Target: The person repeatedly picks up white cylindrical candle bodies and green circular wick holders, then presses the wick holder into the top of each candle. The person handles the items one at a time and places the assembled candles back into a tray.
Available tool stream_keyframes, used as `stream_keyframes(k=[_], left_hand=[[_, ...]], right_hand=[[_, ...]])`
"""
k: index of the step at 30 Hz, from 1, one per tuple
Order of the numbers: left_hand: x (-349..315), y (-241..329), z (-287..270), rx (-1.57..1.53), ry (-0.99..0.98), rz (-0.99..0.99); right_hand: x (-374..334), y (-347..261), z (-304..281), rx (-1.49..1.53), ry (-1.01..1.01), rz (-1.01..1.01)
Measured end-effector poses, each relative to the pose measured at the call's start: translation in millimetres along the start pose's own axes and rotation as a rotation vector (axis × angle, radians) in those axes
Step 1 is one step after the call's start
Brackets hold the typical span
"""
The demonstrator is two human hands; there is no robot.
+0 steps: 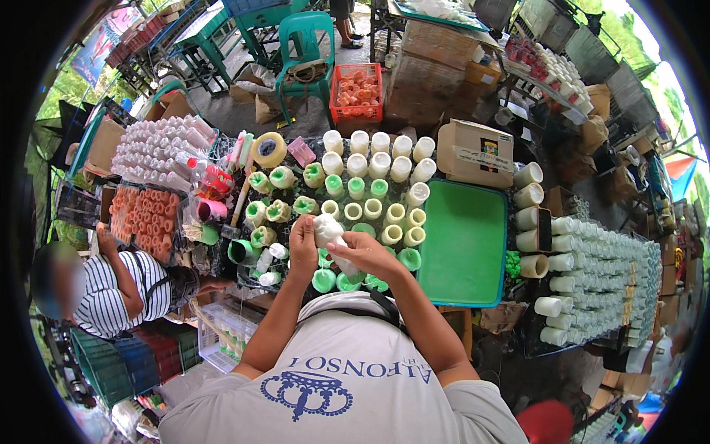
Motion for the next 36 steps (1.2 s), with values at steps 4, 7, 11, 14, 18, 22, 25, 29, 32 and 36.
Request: stream_keyframes(k=[4,7,11,14,18,22,25,29,32,36], left_hand=[[1,13,2,0.041,0.024,0.073],[4,6,-1,-0.002,0.061,0.044],[7,2,-7,-0.008,0.043,-0.009],[9,-2,-5,0.010,0.084,0.020],[9,4,-3,-0.039,0.081,0.015],[6,0,-3,-0.065,0.086,-0.030],[7,-10,-6,-0.025,0.063,-0.054],[9,-12,-4,0.001,0.084,-0.103],[10,-21,-4,-0.017,0.065,-0.191],[12,-41,-9,-0.098,0.011,-0.323]], right_hand=[[1,8,3,0.041,-0.058,-0.013],[6,17,-3,-0.024,-0.061,-0.017],[4,22,-3,-0.071,-0.070,-0.057],[5,13,-1,-0.066,-0.052,-0.079],[2,9,1,0.009,-0.058,-0.068],[1,8,1,-0.040,-0.036,-0.070],[0,8,4,-0.034,-0.032,-0.039],[1,13,2,-0.007,-0.017,0.082],[0,16,4,0.104,0.041,0.172],[2,20,2,0.114,0.101,0.238]])
Point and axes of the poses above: each hand's wrist, its own x-axis towards the middle knuckle, its own z-axis out of the palm, y = z × x, the point moved 5 cm from there along x, towards the middle knuckle, and after that the axes turned 8 degrees about x, right-handed, at the moved point
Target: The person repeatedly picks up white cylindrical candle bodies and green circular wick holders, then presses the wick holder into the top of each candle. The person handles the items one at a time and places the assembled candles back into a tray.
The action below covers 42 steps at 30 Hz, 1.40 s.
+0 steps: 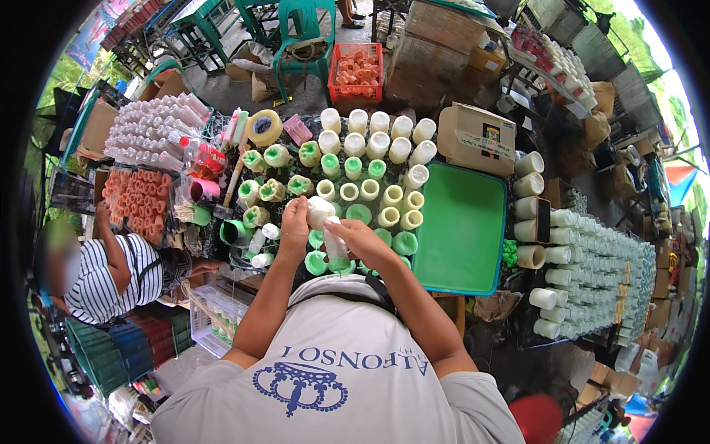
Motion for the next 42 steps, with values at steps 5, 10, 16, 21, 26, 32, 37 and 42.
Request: stream_keyframes(k=[5,10,16,21,26,32,37,42], left_hand=[[-12,16,11,-0.075,-0.069,0.027],[-10,13,15,-0.051,-0.077,0.082],[-9,14,17,-0.051,-0.048,0.123],[-10,21,15,-0.004,-0.039,0.148],[-13,30,14,0.173,0.012,0.210],[-19,43,16,0.336,0.087,0.230],[-19,47,16,0.418,0.047,0.198],[-22,44,22,0.499,0.047,0.232]], right_hand=[[-3,0,2,-0.018,0.097,-0.015],[-2,-2,4,-0.008,0.159,-0.057],[9,5,-9,-0.141,0.237,-0.213],[15,10,-15,-0.153,0.209,-0.275],[18,11,-18,-0.107,0.192,-0.271],[19,7,-23,-0.009,0.157,-0.243],[19,6,-26,0.035,0.150,-0.192],[21,6,-28,0.042,0.170,-0.169]])
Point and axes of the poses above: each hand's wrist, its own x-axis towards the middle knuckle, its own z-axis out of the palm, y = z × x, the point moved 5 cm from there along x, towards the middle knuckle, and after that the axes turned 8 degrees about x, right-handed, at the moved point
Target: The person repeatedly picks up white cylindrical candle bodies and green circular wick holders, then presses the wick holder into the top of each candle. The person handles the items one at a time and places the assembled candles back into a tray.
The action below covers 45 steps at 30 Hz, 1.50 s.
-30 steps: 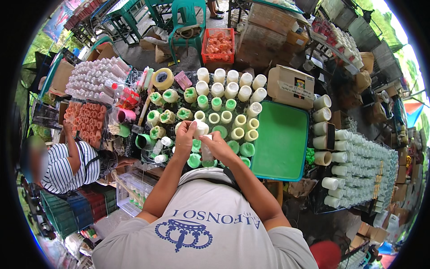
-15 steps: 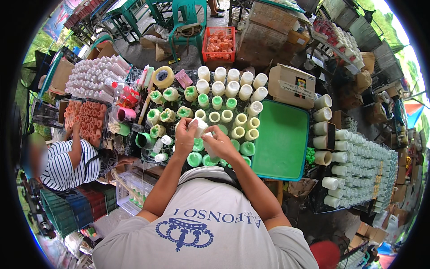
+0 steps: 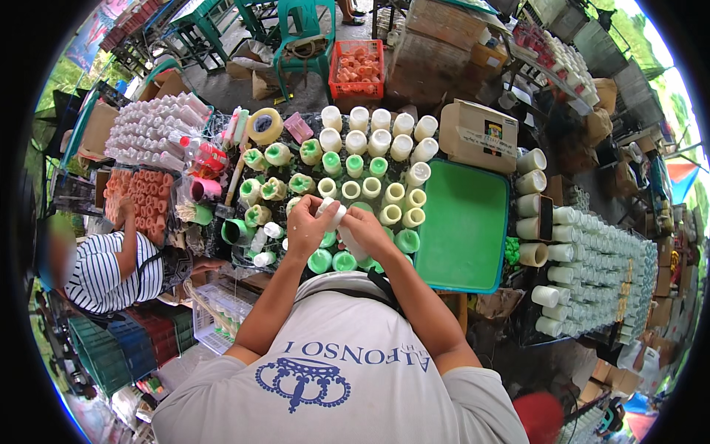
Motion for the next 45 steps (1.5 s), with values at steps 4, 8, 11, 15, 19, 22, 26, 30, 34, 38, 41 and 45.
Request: stream_keyframes(k=[4,8,11,15,19,22,26,30,34,38,41,45], left_hand=[[-2,4,-1,0.089,0.013,0.005],[-2,4,0,0.084,0.010,-0.015],[-1,-3,2,0.099,0.005,-0.009],[-1,-3,2,0.122,0.006,-0.010],[-1,-4,4,0.087,0.006,-0.009],[-1,-4,3,0.014,0.075,0.035],[8,-12,-5,-0.147,0.187,0.017],[16,-60,4,-0.441,0.174,-0.340],[2,-82,11,-0.324,0.068,-0.521],[0,-99,24,-0.265,-0.073,-0.391],[-10,-83,29,-0.376,-0.387,-0.294],[-22,-65,31,-0.284,-0.617,-0.257]], right_hand=[[1,4,-4,-0.004,-0.004,0.033],[3,7,-6,0.015,-0.026,0.044],[7,14,-8,0.009,-0.046,0.079],[9,17,-9,0.020,-0.055,0.061],[10,17,-9,0.028,-0.032,0.022],[10,20,-7,0.029,-0.024,0.067],[5,12,-1,0.089,-0.030,0.044],[3,7,-9,0.290,0.071,0.101],[-1,-6,-8,0.530,0.063,0.113],[-12,-27,-3,0.427,-0.077,-0.149],[-18,-42,0,0.384,-0.024,-0.314],[-23,-62,-3,0.498,0.135,-0.509]])
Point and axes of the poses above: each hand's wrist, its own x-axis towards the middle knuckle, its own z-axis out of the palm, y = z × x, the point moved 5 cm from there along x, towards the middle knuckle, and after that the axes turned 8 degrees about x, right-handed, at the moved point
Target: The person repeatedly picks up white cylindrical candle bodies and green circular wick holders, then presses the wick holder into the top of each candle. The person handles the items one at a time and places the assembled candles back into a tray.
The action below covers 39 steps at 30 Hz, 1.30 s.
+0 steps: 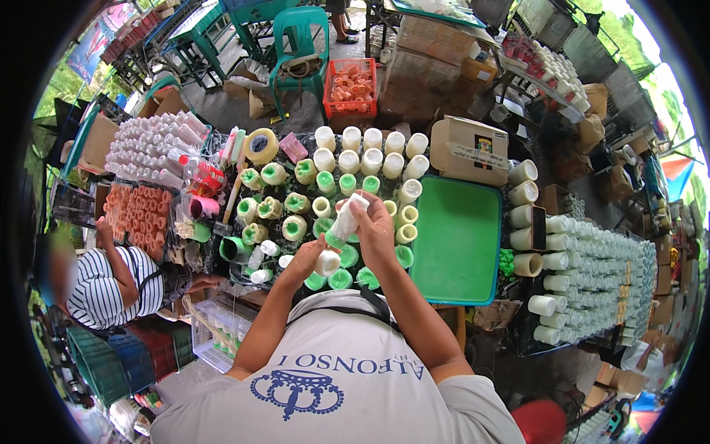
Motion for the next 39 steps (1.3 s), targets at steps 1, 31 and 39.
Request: stream_keyframes(k=[1,31,39], left_hand=[[-8,13,5,0.014,-0.032,0.028],[-111,-51,11,-1.146,0.412,0.153],[-174,-96,27,-1.276,0.732,0.174]], right_hand=[[1,-4,0,0.034,0.016,-0.029],[56,-69,-8,-1.191,-0.250,-0.380],[-8,65,88,-1.109,-0.981,-0.287]])
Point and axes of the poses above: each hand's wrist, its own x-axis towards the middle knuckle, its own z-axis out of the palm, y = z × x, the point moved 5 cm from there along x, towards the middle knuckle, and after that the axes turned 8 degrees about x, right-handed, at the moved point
